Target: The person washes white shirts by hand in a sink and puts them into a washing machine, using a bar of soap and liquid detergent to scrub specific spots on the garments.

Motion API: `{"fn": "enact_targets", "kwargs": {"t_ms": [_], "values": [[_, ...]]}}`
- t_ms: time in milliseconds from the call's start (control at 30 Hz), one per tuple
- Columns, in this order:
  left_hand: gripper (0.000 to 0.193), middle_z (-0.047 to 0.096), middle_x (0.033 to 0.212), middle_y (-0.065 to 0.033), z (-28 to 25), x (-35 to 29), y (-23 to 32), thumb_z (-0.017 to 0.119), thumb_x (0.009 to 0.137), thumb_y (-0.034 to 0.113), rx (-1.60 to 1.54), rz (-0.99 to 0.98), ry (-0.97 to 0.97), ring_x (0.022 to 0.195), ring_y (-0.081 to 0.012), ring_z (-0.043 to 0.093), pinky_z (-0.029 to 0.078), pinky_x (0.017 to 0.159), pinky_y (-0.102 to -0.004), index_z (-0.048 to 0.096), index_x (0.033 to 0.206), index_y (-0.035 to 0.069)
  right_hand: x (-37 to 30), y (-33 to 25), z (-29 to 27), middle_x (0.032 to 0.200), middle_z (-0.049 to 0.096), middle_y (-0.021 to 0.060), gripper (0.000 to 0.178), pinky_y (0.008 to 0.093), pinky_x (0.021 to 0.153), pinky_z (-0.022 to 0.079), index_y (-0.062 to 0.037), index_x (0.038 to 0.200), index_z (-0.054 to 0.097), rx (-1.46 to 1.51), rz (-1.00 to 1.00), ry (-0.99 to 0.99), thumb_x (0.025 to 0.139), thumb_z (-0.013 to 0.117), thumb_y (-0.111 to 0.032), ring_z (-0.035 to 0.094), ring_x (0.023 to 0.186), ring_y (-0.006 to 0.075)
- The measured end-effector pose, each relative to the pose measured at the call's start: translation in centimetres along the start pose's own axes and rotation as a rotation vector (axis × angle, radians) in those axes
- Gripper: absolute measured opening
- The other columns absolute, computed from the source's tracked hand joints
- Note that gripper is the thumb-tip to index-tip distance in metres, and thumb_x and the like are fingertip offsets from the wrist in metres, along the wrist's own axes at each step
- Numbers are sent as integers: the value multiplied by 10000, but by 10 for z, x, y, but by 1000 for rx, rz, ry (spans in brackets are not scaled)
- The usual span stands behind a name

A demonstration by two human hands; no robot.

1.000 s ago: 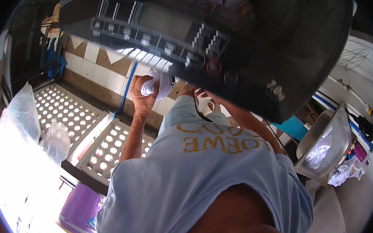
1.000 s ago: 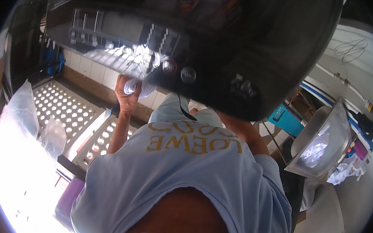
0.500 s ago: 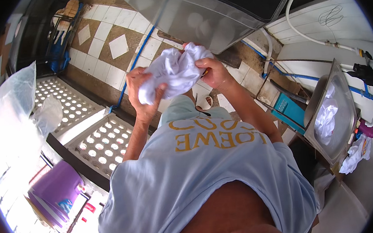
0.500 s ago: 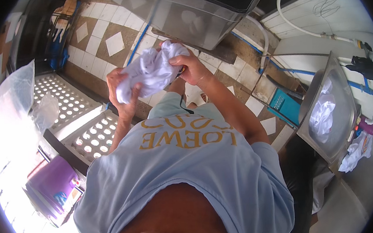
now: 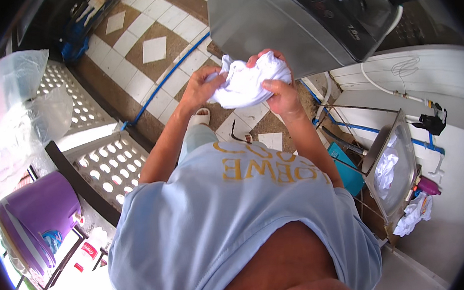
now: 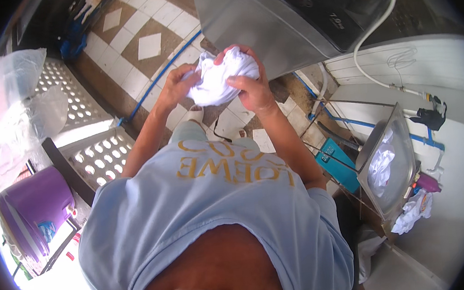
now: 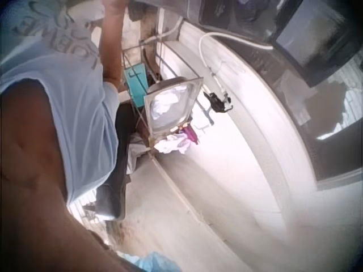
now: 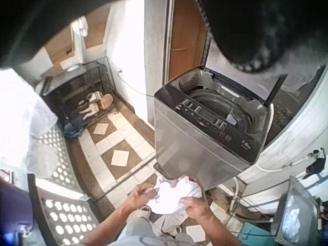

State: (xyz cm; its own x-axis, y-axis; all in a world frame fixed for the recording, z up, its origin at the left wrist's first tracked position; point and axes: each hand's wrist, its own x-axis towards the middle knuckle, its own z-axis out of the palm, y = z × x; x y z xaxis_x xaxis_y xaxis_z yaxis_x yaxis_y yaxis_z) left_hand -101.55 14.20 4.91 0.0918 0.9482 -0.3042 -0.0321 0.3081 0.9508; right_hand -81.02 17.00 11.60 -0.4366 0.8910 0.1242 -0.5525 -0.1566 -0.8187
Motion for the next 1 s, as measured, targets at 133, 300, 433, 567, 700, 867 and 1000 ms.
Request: {"fn": "enact_targets", "kwargs": {"t_ms": [133, 300, 433, 567, 700, 867, 1000], "values": [[178, 596, 842, 13, -42, 8, -12, 656, 871, 200, 230, 397, 417, 741, -84, 547, 420, 721, -211, 657, 921, 29, 18, 14, 21, 1089, 545, 157, 569, 366, 966, 396, -53, 1199, 433, 85, 28, 18, 649, 583, -50, 510, 1055, 237], [247, 507, 726, 12, -106, 15, 24, 586, 923, 233, -128, 440, 481, 680, -64, 480, 453, 640, -226, 531, 789, 33, 41, 37, 41, 1168, 506, 156, 552, 370, 991, 364, -53, 1169, 465, -71, 33, 14, 634, 600, -35, 474, 1116, 227], [217, 533, 763, -17, -124, 16, 95, 508, 965, 235, -268, 583, 451, 647, -57, 509, 502, 557, -244, 507, 877, 36, 70, 61, 62, 1229, 467, 149, 525, 349, 1013, 315, -45, 1114, 517, -143, 47, -67, 603, 639, -33, 444, 1153, 209], [207, 515, 703, 2, -155, 23, 146, 508, 965, 221, -158, 713, 456, 590, -53, 487, 474, 535, -223, 505, 859, 42, 119, 61, 89, 1242, 448, 141, 490, 343, 978, 369, -38, 1150, 491, -138, 88, -259, 683, 637, -24, 468, 1139, 207], [152, 568, 695, 7, -163, 14, 223, 540, 949, 195, -177, 778, 351, 640, -60, 546, 447, 557, -215, 574, 950, 47, 174, 44, 132, 1064, 547, 91, 406, 278, 781, 490, -32, 1188, 454, -219, 181, -349, 825, 631, -79, 569, 922, 137], [191, 461, 684, 45, -188, 41, 250, 514, 964, 209, 35, 862, 297, 597, -50, 404, 342, 534, -198, 480, 842, 66, 255, 46, 143, 815, 600, 28, 321, 238, 569, 480, -22, 1058, 565, -601, 46, -541, 839, 662, -235, 578, 728, 87], [240, 479, 679, 57, -203, 66, 284, 539, 954, 243, 169, 1001, 261, 608, -23, 419, 352, 515, -197, 516, 817, 48, 322, 28, 171, 919, 626, 34, 323, 284, 786, 482, -25, 1095, 573, -654, -44, -580, 873, 616, -256, 602, 877, 119]]}}
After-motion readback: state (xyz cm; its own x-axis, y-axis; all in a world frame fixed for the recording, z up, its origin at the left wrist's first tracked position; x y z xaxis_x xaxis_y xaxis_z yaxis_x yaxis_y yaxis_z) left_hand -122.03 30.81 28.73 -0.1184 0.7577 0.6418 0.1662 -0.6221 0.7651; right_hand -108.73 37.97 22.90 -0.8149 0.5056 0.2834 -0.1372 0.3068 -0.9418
